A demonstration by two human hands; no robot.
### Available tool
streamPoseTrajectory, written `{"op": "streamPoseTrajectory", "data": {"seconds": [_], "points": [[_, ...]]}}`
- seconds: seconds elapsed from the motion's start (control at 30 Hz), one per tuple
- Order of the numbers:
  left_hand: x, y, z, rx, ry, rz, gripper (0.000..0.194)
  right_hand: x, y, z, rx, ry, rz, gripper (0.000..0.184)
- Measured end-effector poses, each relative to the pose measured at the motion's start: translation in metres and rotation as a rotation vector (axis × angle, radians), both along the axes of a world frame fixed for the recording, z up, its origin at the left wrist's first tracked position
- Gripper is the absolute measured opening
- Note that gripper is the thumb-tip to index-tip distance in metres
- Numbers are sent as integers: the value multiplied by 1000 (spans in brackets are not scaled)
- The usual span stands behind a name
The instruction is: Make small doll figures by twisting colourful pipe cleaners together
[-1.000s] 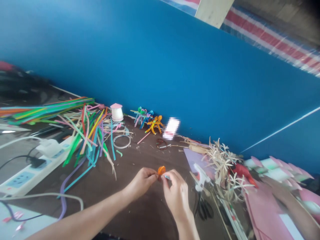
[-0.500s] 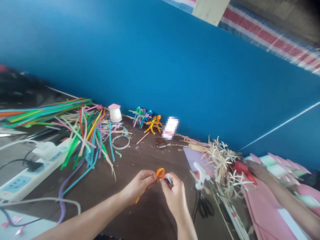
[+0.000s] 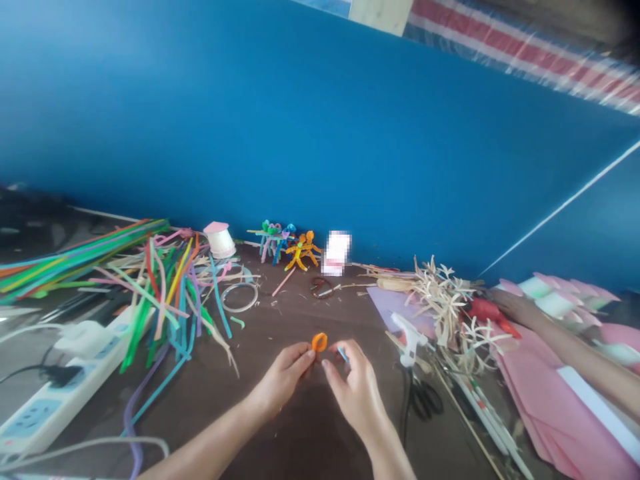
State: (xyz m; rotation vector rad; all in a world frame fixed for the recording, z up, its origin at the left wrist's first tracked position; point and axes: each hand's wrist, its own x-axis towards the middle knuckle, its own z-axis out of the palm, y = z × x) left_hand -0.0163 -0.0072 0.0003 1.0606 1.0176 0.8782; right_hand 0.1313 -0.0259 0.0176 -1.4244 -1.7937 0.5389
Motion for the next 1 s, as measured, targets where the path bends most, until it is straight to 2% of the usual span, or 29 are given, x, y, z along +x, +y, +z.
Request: {"op": "streamPoseTrajectory", "data": {"seconds": [0.13,0.4,0.57,0.77,0.9,1.0], "points": [[-2,1,-5,73,-6,-12,35,-5,1,0,-27,46,42,9],[0,-2,-6,30,-80,-13,38,-4,1,0,-98,106,53,11],[2,-4,-4,73,10,-2,41,-2,1,2,-95,95,39,12],[1,-1,-4,111,30,42,42,-2,-2,-1,-100,121,28,7],[-1,1,-6,125,58,51,41,1,-3,2,-67,135,-21,26],[-3,2,-7,92,62,10,39,3,-4,7,-14,107,-28,18]]}}
